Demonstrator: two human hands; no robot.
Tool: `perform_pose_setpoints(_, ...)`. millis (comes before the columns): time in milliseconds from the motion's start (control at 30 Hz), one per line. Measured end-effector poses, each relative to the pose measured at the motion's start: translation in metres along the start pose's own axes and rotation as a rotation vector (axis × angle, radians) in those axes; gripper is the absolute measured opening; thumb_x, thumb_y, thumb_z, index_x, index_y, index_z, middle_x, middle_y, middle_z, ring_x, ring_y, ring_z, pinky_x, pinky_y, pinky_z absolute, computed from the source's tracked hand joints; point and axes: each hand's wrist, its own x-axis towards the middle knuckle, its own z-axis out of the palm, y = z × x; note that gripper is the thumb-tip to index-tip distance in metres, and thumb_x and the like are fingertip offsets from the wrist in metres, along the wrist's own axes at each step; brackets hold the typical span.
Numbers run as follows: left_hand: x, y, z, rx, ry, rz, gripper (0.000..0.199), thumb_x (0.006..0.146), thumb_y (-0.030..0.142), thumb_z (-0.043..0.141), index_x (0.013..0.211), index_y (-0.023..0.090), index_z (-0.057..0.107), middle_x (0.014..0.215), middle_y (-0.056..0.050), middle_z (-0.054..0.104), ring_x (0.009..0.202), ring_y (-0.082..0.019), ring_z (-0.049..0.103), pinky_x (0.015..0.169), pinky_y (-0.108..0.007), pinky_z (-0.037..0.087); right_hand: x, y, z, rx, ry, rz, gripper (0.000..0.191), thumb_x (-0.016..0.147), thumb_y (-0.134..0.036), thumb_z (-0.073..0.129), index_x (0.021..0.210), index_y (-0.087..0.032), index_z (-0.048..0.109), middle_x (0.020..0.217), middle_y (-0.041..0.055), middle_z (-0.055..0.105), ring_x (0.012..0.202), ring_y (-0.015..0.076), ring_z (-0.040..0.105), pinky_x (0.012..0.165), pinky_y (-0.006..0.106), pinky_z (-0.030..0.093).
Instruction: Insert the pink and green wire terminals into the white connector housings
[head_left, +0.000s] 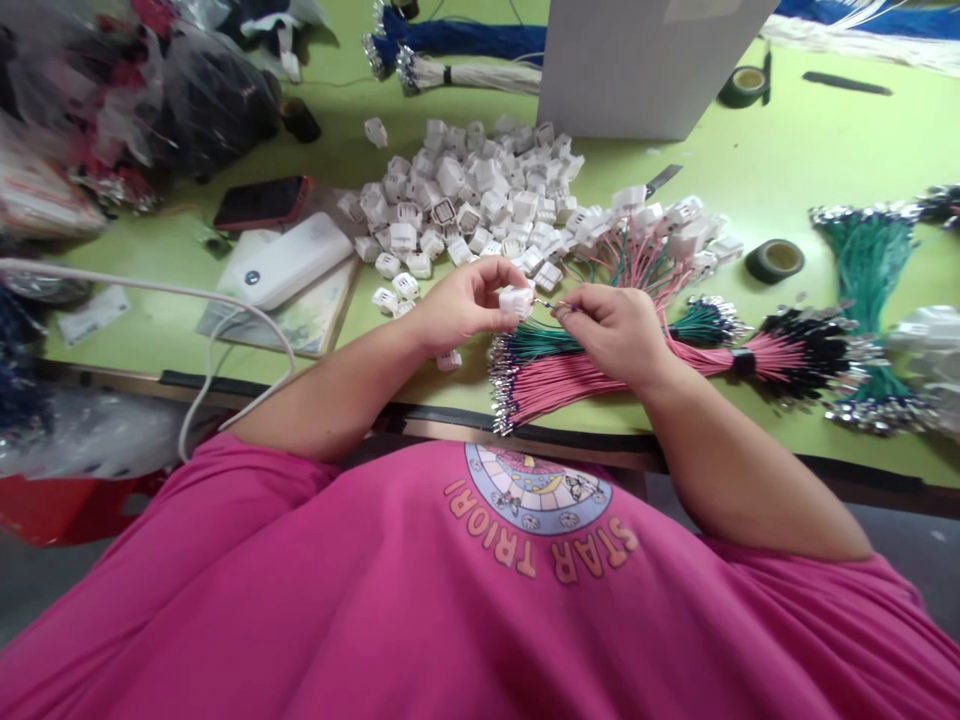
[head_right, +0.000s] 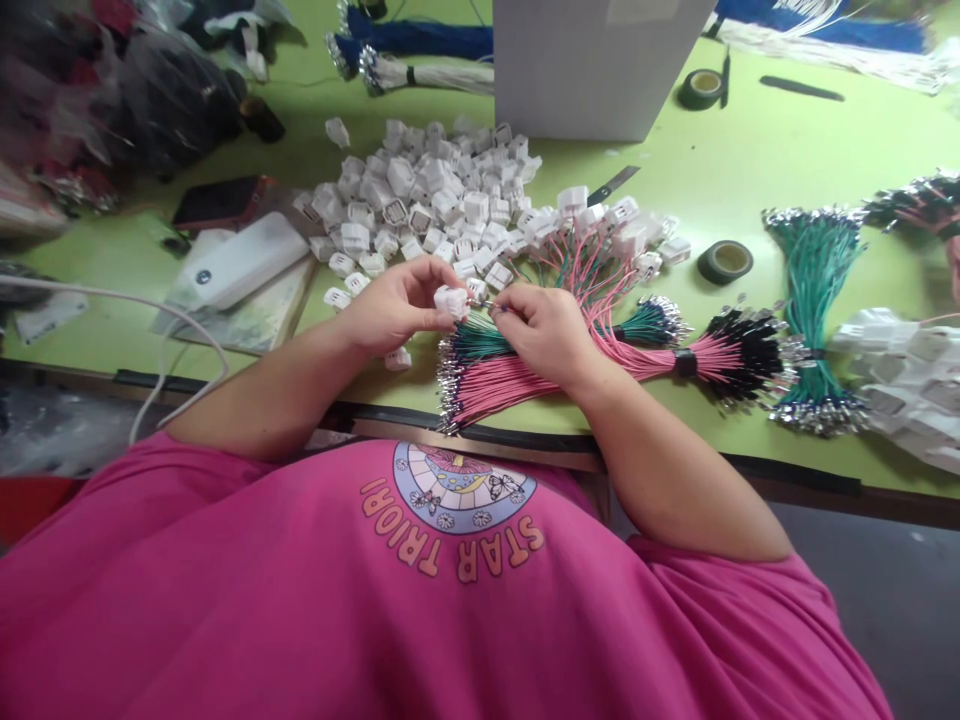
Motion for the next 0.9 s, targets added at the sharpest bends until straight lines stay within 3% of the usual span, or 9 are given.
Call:
perform_pose_setpoints(333,-0.001,-0.004,0.005,0.125,0.119,0.012,0.055,0.051,0.04,0.096,0.088,0.016,0.063,0.094,-0.002,0.068,0.079,-0.011,0.062,0.071,-0.024,0.051,0.002,0.0,-0.001,-0.023,-0.076,0.022,0.022,0.084,-0.027,0.055,0.074,-0.015,0.071,0.065,0.0003,0.062,0.062,0.0121,0.051,0.064,0.026,0.036)
perform_pose_setpoints(633,-0.004,-0.003,0.012,0.281,0.173,0.015,0.043,0.052,0.029,0.092,0.085,0.014,0.069,0.078,0.0,0.066,0.07,-0.01,0.057,0.067,-0.025,0.047,0.002,0.003,0.005,-0.007,-0.062,0.004,0.025,0.087,-0.029,0.054,0.078,-0.015,0.073,0.068,0.0007,0.064,0.063,0.0119,0.051,0.065,0.026,0.036)
perform_pose_setpoints(900,-0.003,-0.02,0.014,0.294,0.12,0.014,0.037,0.058,0.029,0.09,0.088,0.015,0.072,0.07,0.001,0.06,0.062,-0.008,0.05,0.061,-0.024,0.04,0.001,0.003,0.011,-0.06,-0.144,0.036,0.023,0.088,-0.027,0.053,0.08,-0.016,0.073,0.068,0.0018,0.065,0.065,0.0136,0.053,0.065,0.027,0.036)
